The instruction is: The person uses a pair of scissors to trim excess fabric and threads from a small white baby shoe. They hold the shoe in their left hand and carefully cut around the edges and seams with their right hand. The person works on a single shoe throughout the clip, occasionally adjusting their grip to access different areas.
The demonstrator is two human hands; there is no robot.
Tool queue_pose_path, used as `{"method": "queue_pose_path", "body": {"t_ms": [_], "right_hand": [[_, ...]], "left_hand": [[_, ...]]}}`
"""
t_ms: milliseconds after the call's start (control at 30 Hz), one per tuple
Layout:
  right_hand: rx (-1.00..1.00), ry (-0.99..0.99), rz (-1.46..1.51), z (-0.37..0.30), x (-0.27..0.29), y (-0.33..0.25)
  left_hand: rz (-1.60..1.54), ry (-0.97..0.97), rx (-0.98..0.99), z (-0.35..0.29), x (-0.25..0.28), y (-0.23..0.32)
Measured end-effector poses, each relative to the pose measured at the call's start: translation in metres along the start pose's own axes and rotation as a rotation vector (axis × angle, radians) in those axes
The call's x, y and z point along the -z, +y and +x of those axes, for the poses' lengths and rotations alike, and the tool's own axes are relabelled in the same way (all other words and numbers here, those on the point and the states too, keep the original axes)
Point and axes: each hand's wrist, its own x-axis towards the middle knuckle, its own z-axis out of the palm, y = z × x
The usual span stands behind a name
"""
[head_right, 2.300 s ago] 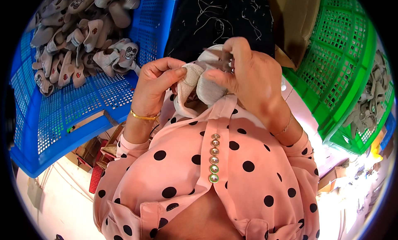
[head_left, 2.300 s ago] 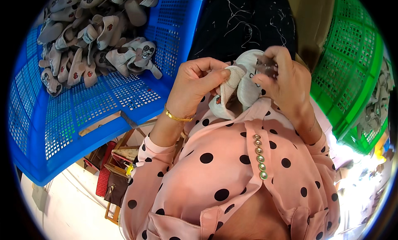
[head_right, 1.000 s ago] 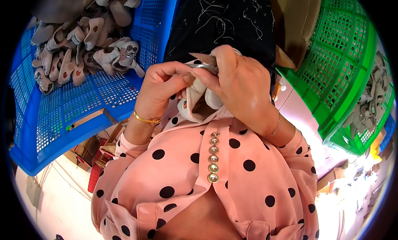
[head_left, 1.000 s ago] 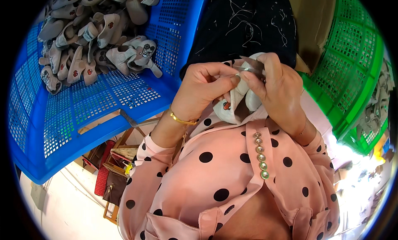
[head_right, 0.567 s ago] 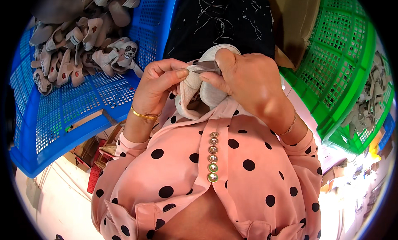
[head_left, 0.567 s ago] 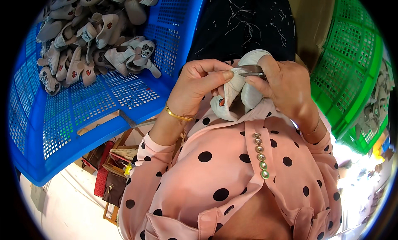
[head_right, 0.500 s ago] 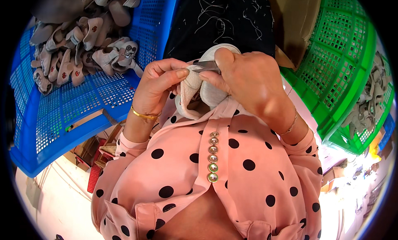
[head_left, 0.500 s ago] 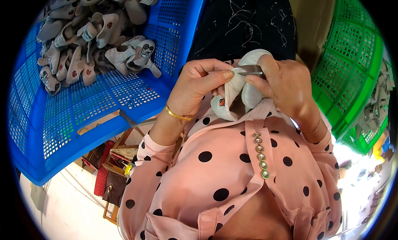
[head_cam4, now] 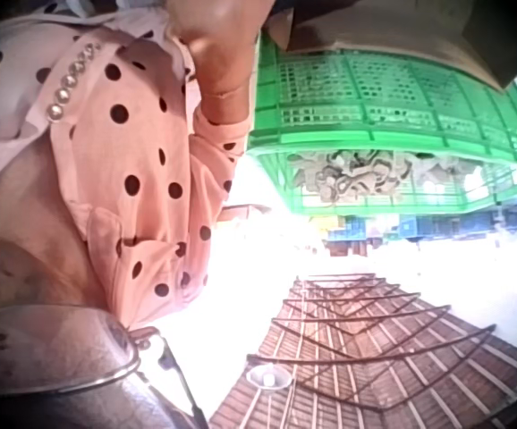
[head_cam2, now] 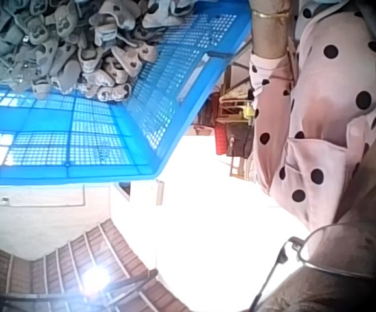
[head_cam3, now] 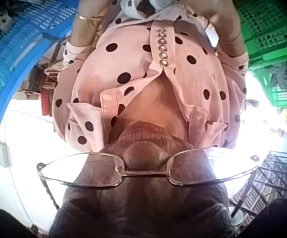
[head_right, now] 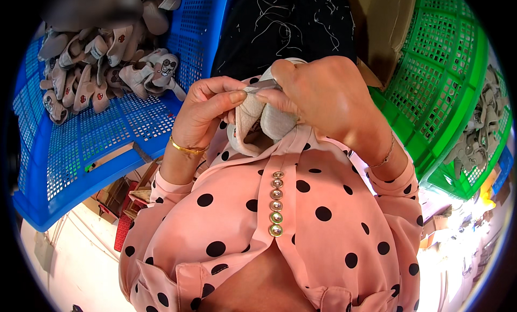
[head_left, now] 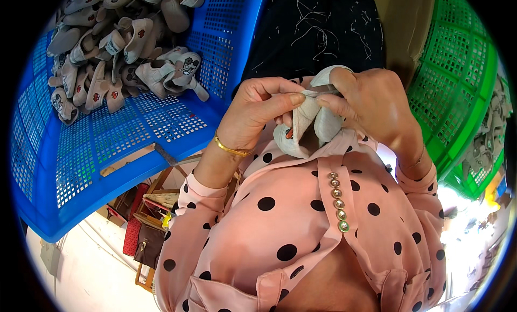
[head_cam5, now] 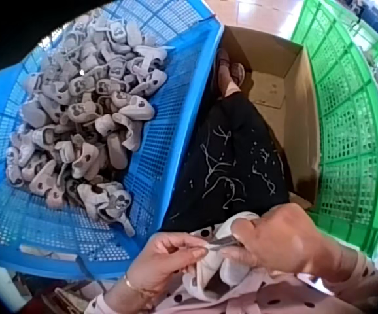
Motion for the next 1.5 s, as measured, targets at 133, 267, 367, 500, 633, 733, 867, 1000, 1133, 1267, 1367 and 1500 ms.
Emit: {"method": "queue_pose_path", "body": {"t_ms": [133, 267, 367, 500, 633, 733, 867, 1000, 1133, 1267, 1367, 1500], "right_hand": [[0.021, -0.009, -0.022, 0.002, 0.003, -0.001], [0.008, -0.046, -0.024, 0.002, 0.002, 0.000], [-0.062, -0.043, 0.183, -0.002, -0.005, 0.005], [-0.115, 0.152, 0.569, -0.005, -0.010, 0.014], [-0.249, 0.029, 0.573, -0.002, -0.006, -0.006], [-0.162, 0.029, 0.606, 0.000, -0.014, -0.001], [-0.271, -0.043, 0.814, -0.002, -0.014, 0.002], [-0.404, -0.190, 0.892, 0.003, 0.004, -0.006], [-0.469, -0.165, 0.922, 0.003, 0.008, -0.008], [-0.421, -0.026, 0.792, 0.001, 0.004, -0.006], [-0.318, 0.040, 0.697, -0.001, -0.005, -0.004], [-0.435, 0.130, 1.098, -0.006, -0.014, -0.011]], "left_hand": [[0.005, -0.017, -0.006, 0.000, 0.000, 0.000], [-0.024, -0.030, 0.003, 0.002, 0.002, -0.003], [-0.021, -0.023, 0.002, 0.003, 0.001, -0.002], [-0.011, -0.022, -0.020, 0.002, -0.002, 0.002], [0.057, -0.041, -0.035, 0.002, -0.006, 0.007], [0.159, -0.022, -0.057, 0.000, -0.011, 0.013], [0.214, 0.029, -0.170, 0.000, -0.017, 0.013], [0.383, 0.088, -0.330, 0.003, -0.025, 0.016], [0.483, 0.323, -0.468, 0.011, -0.018, 0.023], [1.081, 0.524, -0.720, 0.012, 0.010, 0.032], [0.952, 0.260, -0.551, -0.008, -0.021, 0.028], [1.182, 0.340, -0.990, 0.007, -0.017, 0.011]]}}
